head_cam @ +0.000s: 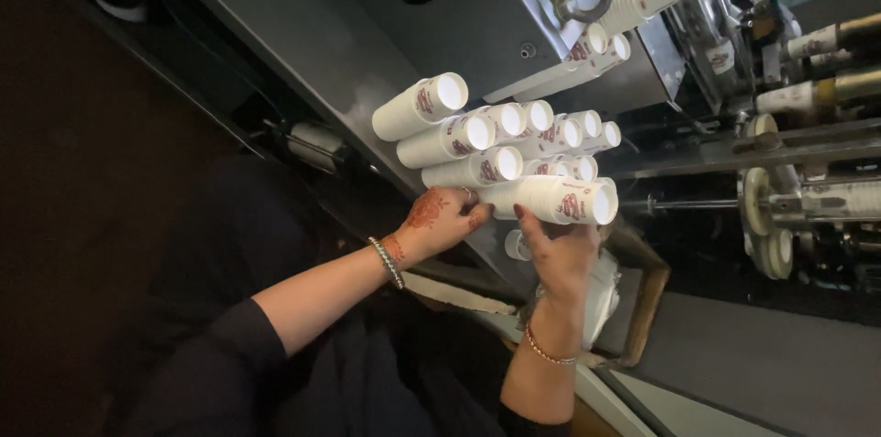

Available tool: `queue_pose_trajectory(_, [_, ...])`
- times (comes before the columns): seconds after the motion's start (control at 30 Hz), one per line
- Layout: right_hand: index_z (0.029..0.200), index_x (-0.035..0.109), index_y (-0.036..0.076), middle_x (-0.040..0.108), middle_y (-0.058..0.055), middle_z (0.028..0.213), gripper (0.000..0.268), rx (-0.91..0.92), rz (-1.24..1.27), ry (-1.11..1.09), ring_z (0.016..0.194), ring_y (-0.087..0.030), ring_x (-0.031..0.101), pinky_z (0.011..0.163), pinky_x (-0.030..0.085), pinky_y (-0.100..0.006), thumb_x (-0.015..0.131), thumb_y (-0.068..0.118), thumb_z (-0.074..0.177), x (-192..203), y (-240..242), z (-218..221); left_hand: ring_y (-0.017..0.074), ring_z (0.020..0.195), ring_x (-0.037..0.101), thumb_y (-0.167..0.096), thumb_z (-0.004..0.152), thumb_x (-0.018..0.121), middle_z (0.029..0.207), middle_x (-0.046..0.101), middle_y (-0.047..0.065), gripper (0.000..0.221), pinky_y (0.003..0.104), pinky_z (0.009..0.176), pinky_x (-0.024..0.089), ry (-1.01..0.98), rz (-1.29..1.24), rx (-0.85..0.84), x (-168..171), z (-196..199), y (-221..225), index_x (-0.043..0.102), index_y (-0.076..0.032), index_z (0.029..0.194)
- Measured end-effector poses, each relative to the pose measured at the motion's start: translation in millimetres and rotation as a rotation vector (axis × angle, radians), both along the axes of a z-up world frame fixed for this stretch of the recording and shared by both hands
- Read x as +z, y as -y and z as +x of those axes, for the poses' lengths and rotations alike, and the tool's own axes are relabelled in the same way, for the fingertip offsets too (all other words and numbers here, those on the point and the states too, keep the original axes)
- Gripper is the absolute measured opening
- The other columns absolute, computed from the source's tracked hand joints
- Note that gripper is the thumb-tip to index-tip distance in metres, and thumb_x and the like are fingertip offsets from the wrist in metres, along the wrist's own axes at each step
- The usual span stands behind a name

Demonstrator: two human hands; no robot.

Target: Manually packing stacks of manufactured paper cups into plastic bags.

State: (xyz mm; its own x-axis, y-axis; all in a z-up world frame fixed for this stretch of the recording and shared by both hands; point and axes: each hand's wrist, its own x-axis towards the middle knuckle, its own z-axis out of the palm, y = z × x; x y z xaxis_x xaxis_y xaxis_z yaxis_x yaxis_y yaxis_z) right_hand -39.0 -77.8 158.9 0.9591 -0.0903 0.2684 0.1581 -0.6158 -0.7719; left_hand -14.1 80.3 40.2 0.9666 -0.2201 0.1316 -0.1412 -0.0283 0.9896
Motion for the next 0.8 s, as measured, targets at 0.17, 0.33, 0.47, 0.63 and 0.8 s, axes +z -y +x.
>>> queue_pose_trajectory(0.17, [0.127, 0.061, -0.004, 0.071, -0.013, 0.125, 0.048, 0.034, -0.215, 0.211, 0.111, -0.024, 0.070, 0.100, 0.054, -0.039, 0.087, 0.004, 0.087, 27.2, 36.6, -18.4, 0.0347, 0.076, 0.071, -0.045, 0.093, 0.061, 0.080, 0.071, 0.018, 0.045, 0.044, 0.071, 0.054, -0.004, 0.064, -0.012, 17.0, -8.9, -14.3, 0.074, -0.003, 0.083])
queue_pose_trajectory(0.33, [0.132, 0.056, -0.003, 0.069, -0.013, 0.128, 0.052, 0.058, 0.037, 0.257, 0.122, -0.022, 0.069, 0.111, 0.058, -0.039, 0.084, 0.005, 0.089, 38.3, 56.3, -58.4, 0.0342, 0.073, 0.071, -0.049, 0.089, 0.064, 0.077, 0.071, 0.017, 0.044, 0.044, 0.068, 0.055, -0.086, 0.108, 0.015, -3.4, -17.7, -17.7, 0.075, -0.006, 0.085])
queue_pose_trajectory(0.47, [0.126, 0.058, -0.006, 0.067, -0.014, 0.123, 0.055, -0.237, -0.019, 0.076, 0.112, -0.021, 0.068, 0.100, 0.055, -0.036, 0.086, 0.003, 0.079, -34.0, 100.6, -60.1, 0.0345, 0.073, 0.071, -0.049, 0.090, 0.065, 0.076, 0.071, 0.019, 0.047, 0.044, 0.069, 0.055, -0.119, 0.147, -0.009, -10.6, -19.6, -12.8, 0.074, -0.004, 0.082])
queue_pose_trajectory(0.63, [0.119, 0.060, -0.001, 0.072, -0.010, 0.111, 0.049, -0.302, 0.102, -0.143, 0.100, -0.018, 0.070, 0.087, 0.057, -0.032, 0.084, 0.008, 0.077, -77.5, 78.9, -52.0, 0.0378, 0.075, 0.070, -0.044, 0.091, 0.066, 0.079, 0.070, 0.022, 0.041, 0.046, 0.070, 0.054, -0.052, 0.165, -0.041, -19.7, -22.0, -2.1, 0.076, -0.004, 0.089])
queue_pose_trajectory(0.8, [0.111, 0.072, -0.004, 0.078, -0.011, 0.105, 0.039, -0.168, -0.031, -0.248, 0.095, -0.019, 0.072, 0.086, 0.056, -0.033, 0.085, 0.010, 0.077, -65.1, 37.0, -38.8, 0.0377, 0.075, 0.071, -0.042, 0.091, 0.065, 0.079, 0.070, 0.022, 0.040, 0.045, 0.069, 0.055, -0.086, 0.167, -0.070, -13.2, -26.6, -4.6, 0.076, -0.003, 0.091])
